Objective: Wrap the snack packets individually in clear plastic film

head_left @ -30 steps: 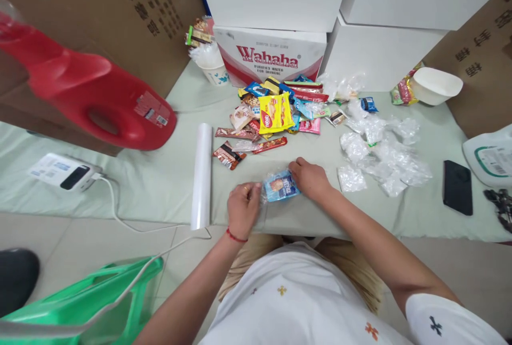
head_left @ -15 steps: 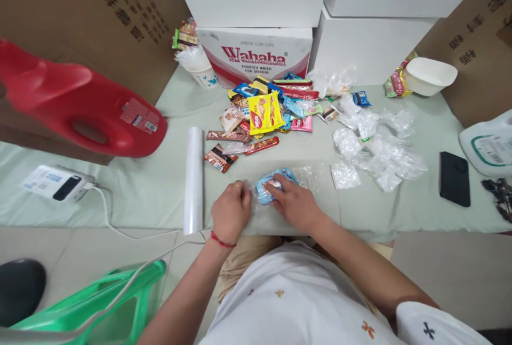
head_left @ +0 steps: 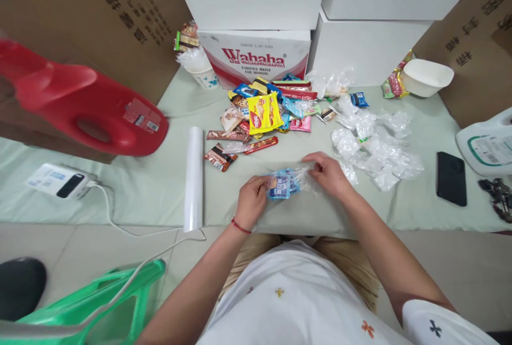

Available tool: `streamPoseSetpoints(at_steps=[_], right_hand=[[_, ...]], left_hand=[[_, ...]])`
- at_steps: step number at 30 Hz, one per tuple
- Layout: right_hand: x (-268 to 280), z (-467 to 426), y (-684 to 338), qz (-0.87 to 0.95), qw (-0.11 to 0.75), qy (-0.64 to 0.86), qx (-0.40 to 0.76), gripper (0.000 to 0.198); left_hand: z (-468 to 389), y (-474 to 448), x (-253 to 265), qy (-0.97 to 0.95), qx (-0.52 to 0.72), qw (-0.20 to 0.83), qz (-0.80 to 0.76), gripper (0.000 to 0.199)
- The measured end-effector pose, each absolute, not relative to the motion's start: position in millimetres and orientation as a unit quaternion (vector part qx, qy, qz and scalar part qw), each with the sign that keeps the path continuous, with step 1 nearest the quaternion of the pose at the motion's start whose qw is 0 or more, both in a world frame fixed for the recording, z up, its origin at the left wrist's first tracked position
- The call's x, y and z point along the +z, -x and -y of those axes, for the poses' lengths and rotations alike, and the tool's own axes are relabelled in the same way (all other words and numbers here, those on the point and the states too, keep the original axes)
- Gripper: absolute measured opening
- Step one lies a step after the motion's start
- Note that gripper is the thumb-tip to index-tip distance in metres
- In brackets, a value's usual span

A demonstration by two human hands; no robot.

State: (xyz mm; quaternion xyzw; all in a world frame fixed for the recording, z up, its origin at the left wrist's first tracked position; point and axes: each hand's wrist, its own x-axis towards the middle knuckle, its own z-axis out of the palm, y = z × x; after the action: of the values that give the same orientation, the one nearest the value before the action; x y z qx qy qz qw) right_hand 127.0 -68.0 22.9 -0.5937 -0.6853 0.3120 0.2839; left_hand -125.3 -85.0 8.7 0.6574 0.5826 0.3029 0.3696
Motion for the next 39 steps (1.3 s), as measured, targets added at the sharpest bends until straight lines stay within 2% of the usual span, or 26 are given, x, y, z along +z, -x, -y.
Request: streamPoseSetpoints(at_steps=[3, 6, 8, 11, 13, 16, 18, 20, 22, 23, 26, 28, 30, 32, 35, 37, 39], right_hand=[[22, 58, -140, 0.653, 0.256, 0.685, 0.199, 0.039], [24, 60, -133, 0.693, 0.228, 0.655, 0.198, 0.046], [27, 65, -125, 0.72, 0.166, 0.641, 0.209, 0.052], [41, 70, -117, 0.724, 0.059, 0.652, 0.219, 0.027], [55, 73, -112, 0.717, 0.042, 0.66, 0.22, 0.017], [77, 77, -93, 0.709, 0.042, 0.679, 0.185, 0.018], [84, 82, -72, 0.711, 0.04, 0.68, 0.175, 0.017], [81, 88, -47, 0.722, 0.041, 0.663, 0.192, 0.016], [68, 97, -28, 0.729, 0.064, 0.646, 0.216, 0.02], [60, 102, -21, 0.735, 0.097, 0.632, 0.225, 0.025], [34, 123, -16, 0.759, 0.265, 0.553, 0.22, 0.034], [21, 137, -20, 0.768, 0.338, 0.504, 0.205, 0.045], [13, 146, -25, 0.773, 0.351, 0.492, 0.191, 0.057], [10, 149, -30, 0.767, 0.352, 0.507, 0.177, 0.054], [14, 144, -43, 0.739, 0.372, 0.535, 0.171, 0.043], [24, 138, -58, 0.726, 0.383, 0.537, 0.194, 0.042], [38, 134, -77, 0.722, 0.384, 0.521, 0.245, 0.038]], left_hand=[[88, 120, 10, -0.685, 0.278, 0.32, -0.592, 0.028], [91, 114, 13, -0.694, 0.237, 0.269, -0.625, 0.026], [93, 112, 15, -0.679, 0.219, 0.234, -0.661, 0.036], [92, 113, 21, -0.662, 0.188, 0.182, -0.702, 0.055], [90, 113, 25, -0.673, 0.154, 0.176, -0.702, 0.05], [86, 110, 29, -0.686, 0.12, 0.191, -0.692, 0.042], [85, 106, 30, -0.687, 0.118, 0.219, -0.683, 0.037], [83, 104, 29, -0.678, 0.129, 0.268, -0.672, 0.023], [83, 103, 27, -0.647, 0.154, 0.329, -0.67, 0.012], [82, 103, 26, -0.622, 0.175, 0.363, -0.671, 0.014], [84, 107, 26, -0.499, 0.267, 0.501, -0.655, 0.021], [87, 109, 32, -0.391, 0.314, 0.609, -0.615, 0.025], [91, 112, 40, -0.307, 0.331, 0.699, -0.554, 0.029], [94, 116, 48, -0.288, 0.343, 0.743, -0.497, 0.027], [95, 122, 55, -0.412, 0.346, 0.693, -0.48, 0.024], [94, 124, 54, -0.526, 0.346, 0.576, -0.522, 0.027], [94, 122, 52, -0.594, 0.356, 0.472, -0.546, 0.045]])
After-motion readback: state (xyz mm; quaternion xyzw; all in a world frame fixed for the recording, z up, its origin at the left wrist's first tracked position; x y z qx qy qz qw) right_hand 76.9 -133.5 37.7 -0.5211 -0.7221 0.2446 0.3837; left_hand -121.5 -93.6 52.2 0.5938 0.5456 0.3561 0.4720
